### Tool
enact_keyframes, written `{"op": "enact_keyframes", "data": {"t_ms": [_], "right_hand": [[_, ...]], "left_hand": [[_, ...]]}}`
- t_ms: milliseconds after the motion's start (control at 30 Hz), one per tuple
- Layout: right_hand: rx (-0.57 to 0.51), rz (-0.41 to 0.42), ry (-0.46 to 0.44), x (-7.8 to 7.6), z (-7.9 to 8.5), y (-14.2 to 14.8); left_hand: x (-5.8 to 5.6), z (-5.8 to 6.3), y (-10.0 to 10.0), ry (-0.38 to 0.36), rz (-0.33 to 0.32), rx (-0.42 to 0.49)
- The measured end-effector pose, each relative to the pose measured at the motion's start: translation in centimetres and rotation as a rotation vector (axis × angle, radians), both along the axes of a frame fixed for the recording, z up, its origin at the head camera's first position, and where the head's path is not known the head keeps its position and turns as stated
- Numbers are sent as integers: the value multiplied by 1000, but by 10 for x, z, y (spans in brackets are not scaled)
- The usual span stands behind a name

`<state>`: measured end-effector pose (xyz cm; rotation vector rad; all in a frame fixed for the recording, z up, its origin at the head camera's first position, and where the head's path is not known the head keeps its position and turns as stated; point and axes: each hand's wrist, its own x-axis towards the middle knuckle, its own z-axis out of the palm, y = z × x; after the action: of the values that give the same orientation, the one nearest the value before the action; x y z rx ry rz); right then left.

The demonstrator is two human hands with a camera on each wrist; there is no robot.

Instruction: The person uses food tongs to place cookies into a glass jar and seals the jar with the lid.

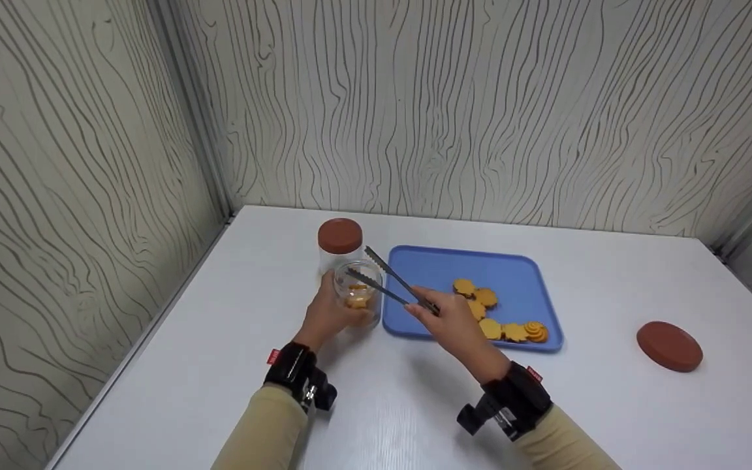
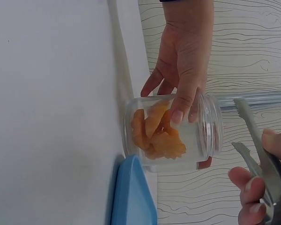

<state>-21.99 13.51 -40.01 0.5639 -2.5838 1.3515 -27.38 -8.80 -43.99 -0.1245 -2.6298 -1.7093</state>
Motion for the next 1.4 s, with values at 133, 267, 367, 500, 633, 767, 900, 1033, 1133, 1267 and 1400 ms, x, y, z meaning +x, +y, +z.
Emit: {"op": "enact_keyframes", "data": {"t_ms": [133, 267, 367, 500, 633, 767, 900, 1033, 1133, 1267, 1400], "right_hand": [[-13, -21, -20, 1, -1, 4], [-28, -31, -23, 2, -1, 7], [-27, -34, -21, 2, -1, 9], [-11, -43, -14, 2, 0, 11], [3, -60, -3, 2, 0, 14], [-10, -63, -14, 4, -1, 18], [-30, -76, -27, 7, 0, 22], [-40, -87, -21, 8, 0, 26], [-41, -86, -11, 8, 0, 29], [-38, -103, -2, 8, -1, 32], [-30, -118, 27, 7, -3, 35]], "left_hand": [[1, 1, 0, -15, 4, 6], [1, 2, 0, -28, 2, 11], [0, 3, 0, -43, 7, -6], [-1, 4, 1, -51, 17, -53], [-2, 4, 0, -57, 20, -84], [-2, 4, 0, -86, 19, -67], [-3, 5, -1, -86, 8, -37], [-3, 5, -2, -80, 5, -30], [-4, 4, -3, -78, 7, -28], [-4, 4, -2, -77, 0, -21], [-3, 4, -3, -89, 2, -21]]}}
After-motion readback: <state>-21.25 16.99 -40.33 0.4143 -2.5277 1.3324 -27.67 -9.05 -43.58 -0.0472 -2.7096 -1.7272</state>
